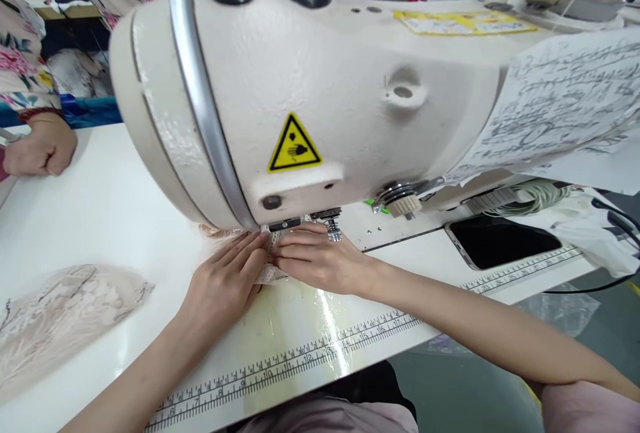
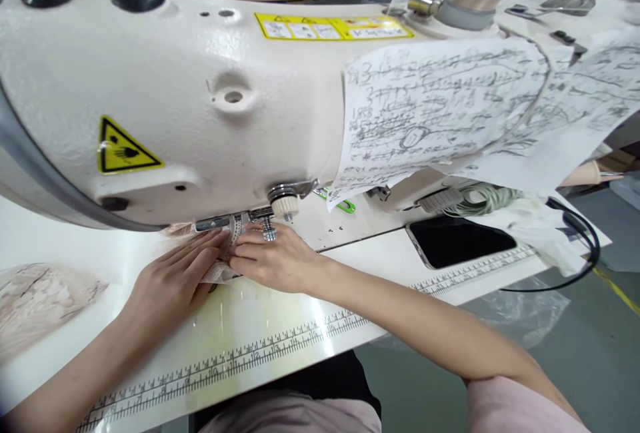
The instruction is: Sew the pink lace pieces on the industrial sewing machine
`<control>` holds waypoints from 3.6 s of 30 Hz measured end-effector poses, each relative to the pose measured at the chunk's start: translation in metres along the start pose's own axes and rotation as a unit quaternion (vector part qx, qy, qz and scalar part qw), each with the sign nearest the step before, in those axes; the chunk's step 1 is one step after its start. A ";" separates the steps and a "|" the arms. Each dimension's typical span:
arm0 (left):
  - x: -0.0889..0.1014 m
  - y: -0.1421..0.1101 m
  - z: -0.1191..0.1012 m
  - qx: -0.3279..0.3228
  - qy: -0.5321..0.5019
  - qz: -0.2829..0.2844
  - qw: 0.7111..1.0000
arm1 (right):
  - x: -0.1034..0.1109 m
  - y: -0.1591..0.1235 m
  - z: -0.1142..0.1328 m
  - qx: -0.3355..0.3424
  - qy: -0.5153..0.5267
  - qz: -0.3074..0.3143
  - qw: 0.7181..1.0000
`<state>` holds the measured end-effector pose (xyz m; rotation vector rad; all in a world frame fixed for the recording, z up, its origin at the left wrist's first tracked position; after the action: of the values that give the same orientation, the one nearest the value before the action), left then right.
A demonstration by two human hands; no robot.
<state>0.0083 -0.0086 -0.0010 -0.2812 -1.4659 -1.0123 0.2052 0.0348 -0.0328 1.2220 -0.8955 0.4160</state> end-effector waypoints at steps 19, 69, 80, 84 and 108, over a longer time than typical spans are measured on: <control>-0.006 0.004 -0.005 0.021 0.045 0.001 0.999 | 0.003 -0.003 -0.004 -0.070 -0.069 -0.028 0.995; -0.002 0.003 0.006 -0.037 0.006 -0.005 0.999 | 0.007 0.000 -0.002 -0.006 -0.164 0.014 0.986; -0.004 -0.001 0.007 -0.004 -0.025 0.000 1.000 | -0.001 0.002 0.005 0.008 -0.103 -0.030 0.994; -0.002 0.000 0.006 -0.005 -0.010 0.007 1.000 | 0.000 0.003 0.004 0.000 -0.098 -0.020 0.995; -0.006 0.006 -0.009 -0.002 0.091 -0.003 0.996 | 0.006 0.004 0.003 -0.049 -0.153 -0.027 0.987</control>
<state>0.0200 -0.0090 -0.0056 -0.1832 -1.3011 -1.0195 0.2053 0.0321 -0.0258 1.2359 -1.1280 0.1398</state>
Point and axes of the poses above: each hand's wrist, its own y-axis towards the middle knuckle, its own x-axis out of the back of the hand, z = x × y, the point moved 1 cm from there along y, towards the middle knuckle, and after that the axes turned 3 degrees about -x, right-handed, at the moved point
